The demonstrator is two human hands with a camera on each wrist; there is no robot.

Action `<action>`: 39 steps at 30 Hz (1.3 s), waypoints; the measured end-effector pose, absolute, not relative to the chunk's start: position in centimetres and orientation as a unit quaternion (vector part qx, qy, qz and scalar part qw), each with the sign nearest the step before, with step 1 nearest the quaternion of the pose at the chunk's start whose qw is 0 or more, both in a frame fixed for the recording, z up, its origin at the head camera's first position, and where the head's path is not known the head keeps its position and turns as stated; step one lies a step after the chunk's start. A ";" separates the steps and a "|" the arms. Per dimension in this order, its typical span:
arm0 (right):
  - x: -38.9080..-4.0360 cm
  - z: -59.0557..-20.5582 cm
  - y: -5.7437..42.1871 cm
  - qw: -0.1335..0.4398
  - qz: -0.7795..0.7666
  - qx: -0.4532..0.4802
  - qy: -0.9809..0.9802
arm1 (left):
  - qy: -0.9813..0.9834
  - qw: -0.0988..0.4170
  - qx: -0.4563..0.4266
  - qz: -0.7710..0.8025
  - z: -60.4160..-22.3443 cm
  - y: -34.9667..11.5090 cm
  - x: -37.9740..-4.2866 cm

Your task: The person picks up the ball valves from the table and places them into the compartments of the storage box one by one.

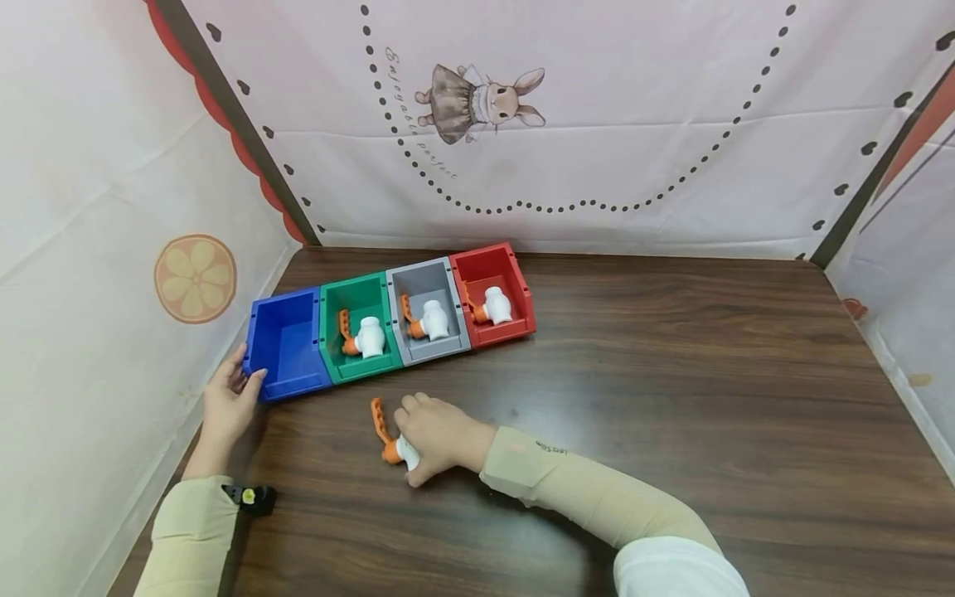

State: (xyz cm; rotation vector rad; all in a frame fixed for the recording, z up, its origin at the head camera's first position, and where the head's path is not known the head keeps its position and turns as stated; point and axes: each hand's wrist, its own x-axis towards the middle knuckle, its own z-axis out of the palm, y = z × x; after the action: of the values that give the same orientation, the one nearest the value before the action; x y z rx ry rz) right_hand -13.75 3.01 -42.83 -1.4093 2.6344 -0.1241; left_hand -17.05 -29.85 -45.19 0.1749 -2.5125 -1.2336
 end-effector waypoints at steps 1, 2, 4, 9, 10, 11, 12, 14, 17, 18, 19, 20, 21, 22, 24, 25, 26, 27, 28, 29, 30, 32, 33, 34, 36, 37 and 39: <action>-13.8 -42.8 3.0 0.073 -0.043 -0.471 0.878 | -0.883 0.168 0.063 -0.434 -45.3 -29.8 -17.1; -13.9 -42.8 3.0 0.070 -0.046 -0.471 0.878 | -0.883 0.168 0.064 -0.434 -45.3 -29.8 -17.1; -14.1 -42.7 3.0 0.063 -0.051 -0.474 0.877 | -0.883 0.167 0.068 -0.434 -45.4 -29.8 -17.1; -14.8 -41.6 2.8 0.047 -0.063 -0.485 0.871 | -0.882 0.166 0.068 -0.437 -45.5 -30.0 -17.2; -14.9 -41.3 2.7 0.041 -0.064 -0.488 0.870 | -0.882 0.166 0.066 -0.437 -45.5 -30.0 -17.2; -15.1 -41.0 2.5 0.040 -0.064 -0.487 0.870 | -0.881 0.164 0.064 -0.438 -45.5 -30.0 -17.2; -15.2 -40.6 2.4 0.035 -0.062 -0.488 0.870 | -0.881 0.163 0.063 -0.439 -45.5 -30.1 -17.2; -15.6 -39.9 2.1 0.031 -0.058 -0.489 0.870 | -0.881 0.160 0.061 -0.441 -45.5 -30.1 -17.2; -16.0 -38.9 1.4 0.034 -0.057 -0.487 0.871 | -0.882 0.154 0.062 -0.442 -45.6 -30.2 -17.2; -16.2 -38.6 1.2 0.031 -0.057 -0.489 0.870 | -0.882 0.154 0.063 -0.441 -45.6 -30.2 -17.2; -16.3 -38.3 1.0 0.031 -0.058 -0.490 0.869 | -0.882 0.155 0.063 -0.440 -45.7 -30.2 -17.2; -16.4 -38.1 0.8 0.030 -0.058 -0.492 0.868 | -0.883 0.155 0.063 -0.439 -45.7 -30.2 -17.2; -16.5 -37.9 0.6 0.027 -0.060 -0.494 0.867 | -0.883 0.155 0.063 -0.438 -45.7 -30.2 -17.1; -16.5 -37.7 0.3 0.024 -0.059 -0.497 0.866 | -0.883 0.156 0.062 -0.439 -45.7 -30.1 -17.1; -16.6 -37.4 -0.1 0.019 -0.059 -0.501 0.863 | -0.882 0.159 0.057 -0.441 -45.7 -30.0 -17.0; -16.7 -37.2 -0.3 0.018 -0.058 -0.501 0.863 | -0.881 0.160 0.055 -0.443 -45.8 -30.0 -17.0; -16.8 -37.1 -0.6 0.018 -0.056 -0.501 0.864 | -0.880 0.161 0.053 -0.445 -45.8 -30.0 -17.0; -16.9 -37.0 -0.9 0.020 -0.054 -0.500 0.864 | -0.878 0.162 0.051 -0.447 -45.8 -30.0 -17.0; -17.1 -36.9 -1.2 0.021 -0.053 -0.498 0.865 | -0.877 0.163 0.050 -0.449 -45.8 -30.0 -17.0; -17.2 -36.8 -1.5 0.024 -0.052 -0.496 0.866 | -0.877 0.163 0.051 -0.449 -45.8 -30.0 -17.0; -17.4 -36.7 -1.8 0.025 -0.050 -0.493 0.868 | -0.877 0.163 0.051 -0.449 -45.8 -30.0 -17.0; -17.8 -36.5 -2.4 0.029 -0.048 -0.488 0.871 | -0.878 0.161 0.052 -0.448 -45.8 -30.0 -17.0; -18.0 -36.4 -2.7 0.031 -0.047 -0.486 0.872 | -0.879 0.160 0.053 -0.446 -45.8 -30.1 -17.0; -18.2 -36.3 -3.0 0.029 -0.048 -0.484 0.873 | -0.880 0.159 0.054 -0.445 -45.8 -30.1 -17.0; -18.5 -36.1 -3.5 0.027 -0.048 -0.480 0.875 | -0.882 0.157 0.056 -0.441 -45.8 -30.1 -17.0; -18.7 -36.0 -3.7 0.026 -0.048 -0.479 0.876 | -0.883 0.158 0.056 -0.438 -45.8 -30.1 -17.0; -19.0 -35.9 -4.2 0.022 -0.047 -0.477 0.877 | -0.884 0.159 0.056 -0.437 -45.8 -30.0 -17.0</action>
State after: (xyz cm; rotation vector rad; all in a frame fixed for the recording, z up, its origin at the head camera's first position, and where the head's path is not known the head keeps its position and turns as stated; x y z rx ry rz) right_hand -19.03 -4.18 -35.92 -1.4779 2.7189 -0.1454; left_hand -17.05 -30.02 -45.80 0.1597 -2.5255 -1.2485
